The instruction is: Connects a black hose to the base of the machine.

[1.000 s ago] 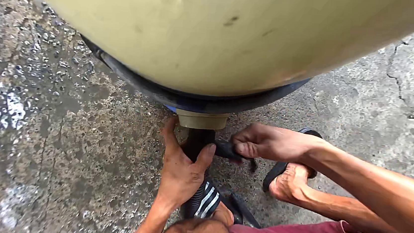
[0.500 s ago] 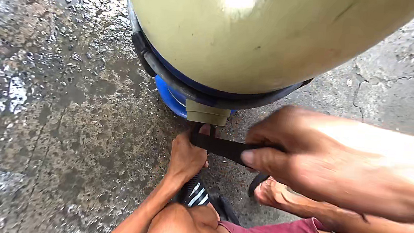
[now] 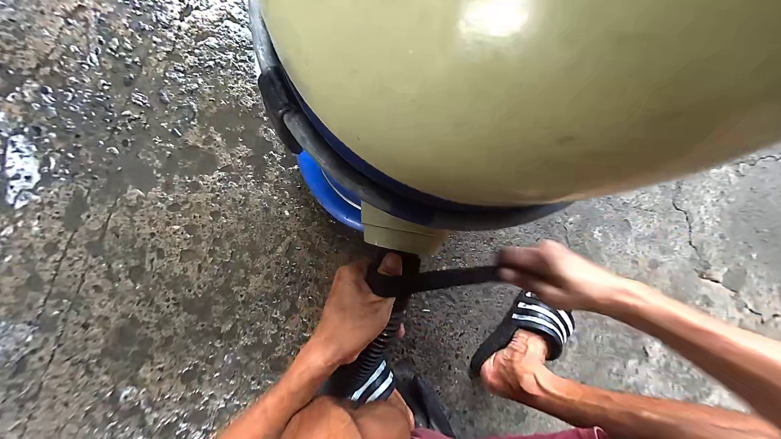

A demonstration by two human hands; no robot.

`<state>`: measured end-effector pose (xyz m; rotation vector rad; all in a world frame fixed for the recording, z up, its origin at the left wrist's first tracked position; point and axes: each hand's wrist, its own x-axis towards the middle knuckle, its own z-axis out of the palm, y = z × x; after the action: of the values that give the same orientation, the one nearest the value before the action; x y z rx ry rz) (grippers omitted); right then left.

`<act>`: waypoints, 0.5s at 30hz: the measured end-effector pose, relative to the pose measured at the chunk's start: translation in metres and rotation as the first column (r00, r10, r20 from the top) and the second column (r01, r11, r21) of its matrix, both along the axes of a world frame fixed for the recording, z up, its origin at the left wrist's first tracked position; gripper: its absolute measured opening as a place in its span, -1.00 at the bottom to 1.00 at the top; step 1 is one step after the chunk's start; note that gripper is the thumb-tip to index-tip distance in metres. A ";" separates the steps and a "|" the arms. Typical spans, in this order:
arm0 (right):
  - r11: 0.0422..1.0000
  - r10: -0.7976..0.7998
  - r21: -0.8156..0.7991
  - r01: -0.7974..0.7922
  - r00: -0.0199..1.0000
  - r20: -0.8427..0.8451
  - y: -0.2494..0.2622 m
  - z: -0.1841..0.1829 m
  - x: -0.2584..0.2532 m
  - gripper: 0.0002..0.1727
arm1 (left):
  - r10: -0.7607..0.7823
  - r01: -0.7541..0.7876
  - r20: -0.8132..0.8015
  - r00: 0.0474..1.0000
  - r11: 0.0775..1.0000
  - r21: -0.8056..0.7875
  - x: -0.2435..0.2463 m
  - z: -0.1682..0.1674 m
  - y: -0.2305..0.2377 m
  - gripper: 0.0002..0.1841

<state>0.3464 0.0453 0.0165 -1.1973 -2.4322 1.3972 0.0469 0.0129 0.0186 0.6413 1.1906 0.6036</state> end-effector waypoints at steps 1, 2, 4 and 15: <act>1.000 -0.008 -0.028 0.006 0.998 -0.057 0.007 -0.035 -0.023 -0.73 | 0.032 -0.029 0.056 0.998 0.998 -0.062 -0.001 -0.001 -0.002 -0.62; 0.998 -0.030 -0.058 0.024 0.993 -0.113 0.012 -0.064 -0.048 -0.76 | 0.061 -0.048 0.103 0.993 0.991 -0.126 -0.002 -0.003 -0.003 -0.60; 0.968 -0.154 -0.228 0.109 0.969 -0.191 0.017 -0.106 -0.092 -0.71 | 0.111 -0.055 0.236 0.965 0.971 -0.233 -0.003 -0.008 -0.005 -0.54; 0.690 -0.543 -0.706 0.159 0.758 -0.360 0.024 0.037 -0.183 -0.71 | 0.065 0.086 0.633 0.771 0.975 -0.205 -0.011 -0.023 -0.002 -0.53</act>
<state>0.1631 0.0698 0.0531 -1.0720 -1.2405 2.1293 0.0359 0.0109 -0.0045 0.2073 0.5907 0.6004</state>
